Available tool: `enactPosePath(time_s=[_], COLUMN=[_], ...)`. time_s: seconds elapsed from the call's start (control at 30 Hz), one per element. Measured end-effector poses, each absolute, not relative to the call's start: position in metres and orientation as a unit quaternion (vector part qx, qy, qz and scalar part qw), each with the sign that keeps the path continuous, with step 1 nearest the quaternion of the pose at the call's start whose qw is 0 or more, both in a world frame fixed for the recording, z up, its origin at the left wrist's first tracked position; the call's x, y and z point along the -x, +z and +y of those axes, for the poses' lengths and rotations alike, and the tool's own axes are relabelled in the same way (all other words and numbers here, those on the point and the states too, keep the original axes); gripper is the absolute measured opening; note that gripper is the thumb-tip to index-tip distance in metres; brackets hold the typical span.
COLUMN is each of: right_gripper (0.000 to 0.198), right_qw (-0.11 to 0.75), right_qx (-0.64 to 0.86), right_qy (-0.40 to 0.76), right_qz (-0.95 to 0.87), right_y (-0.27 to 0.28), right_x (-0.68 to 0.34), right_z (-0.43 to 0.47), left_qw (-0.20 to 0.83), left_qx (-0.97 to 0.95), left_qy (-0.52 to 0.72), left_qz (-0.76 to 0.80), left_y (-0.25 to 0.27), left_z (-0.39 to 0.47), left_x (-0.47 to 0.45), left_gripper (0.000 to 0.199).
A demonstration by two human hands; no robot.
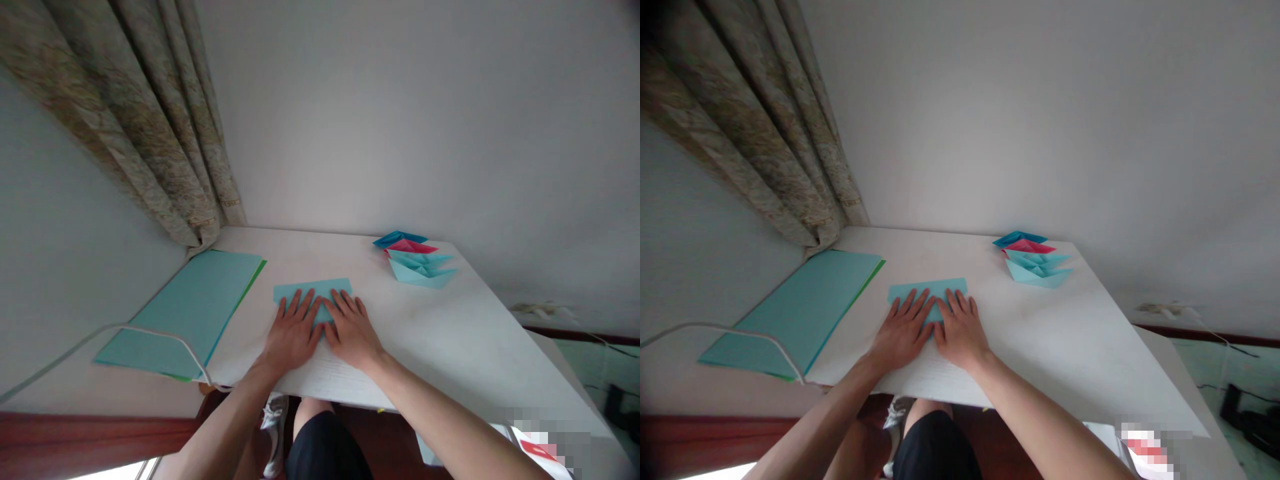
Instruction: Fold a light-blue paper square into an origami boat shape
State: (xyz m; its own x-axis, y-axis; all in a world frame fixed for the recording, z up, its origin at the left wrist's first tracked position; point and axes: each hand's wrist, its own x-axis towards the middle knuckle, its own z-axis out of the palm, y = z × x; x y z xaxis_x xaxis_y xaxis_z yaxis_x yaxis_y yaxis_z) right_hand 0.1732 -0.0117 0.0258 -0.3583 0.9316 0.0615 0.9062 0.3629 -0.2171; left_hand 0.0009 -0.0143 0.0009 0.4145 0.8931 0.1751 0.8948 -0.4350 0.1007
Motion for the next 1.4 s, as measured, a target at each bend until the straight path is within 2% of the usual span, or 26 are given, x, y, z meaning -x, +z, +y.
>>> enactPosePath(time_s=[0.2, 0.63, 0.9, 1.03, 1.4], right_gripper=[0.048, 0.056, 0.056, 0.062, 0.070], right_qw=[0.130, 0.076, 0.084, 0.100, 0.103], right_qx=[0.544, 0.535, 0.646, 0.689, 0.746], right_qy=[0.131, 0.084, 0.047, 0.029, 0.057], right_qz=[-0.819, -0.837, -0.757, -0.717, -0.655], right_y=[0.023, 0.018, 0.015, 0.015, 0.020], right_x=[-0.180, -0.164, -0.175, -0.171, -0.166], right_z=[-0.002, -0.006, -0.022, -0.028, -0.017], left_qw=[0.033, 0.031, 0.004, -0.010, -0.031], left_qx=[0.844, 0.840, 0.829, 0.832, 0.828], left_qy=[-0.125, -0.099, -0.071, -0.058, -0.039], left_qz=[-0.521, -0.533, -0.555, -0.552, -0.559], left_y=[-0.013, -0.008, -0.001, 0.002, -0.002], left_z=[-0.025, -0.009, -0.006, -0.005, 0.000], left_x=[-0.002, 0.007, 0.003, 0.004, 0.003], left_gripper=[0.058, 0.056, 0.057, 0.060, 0.064])
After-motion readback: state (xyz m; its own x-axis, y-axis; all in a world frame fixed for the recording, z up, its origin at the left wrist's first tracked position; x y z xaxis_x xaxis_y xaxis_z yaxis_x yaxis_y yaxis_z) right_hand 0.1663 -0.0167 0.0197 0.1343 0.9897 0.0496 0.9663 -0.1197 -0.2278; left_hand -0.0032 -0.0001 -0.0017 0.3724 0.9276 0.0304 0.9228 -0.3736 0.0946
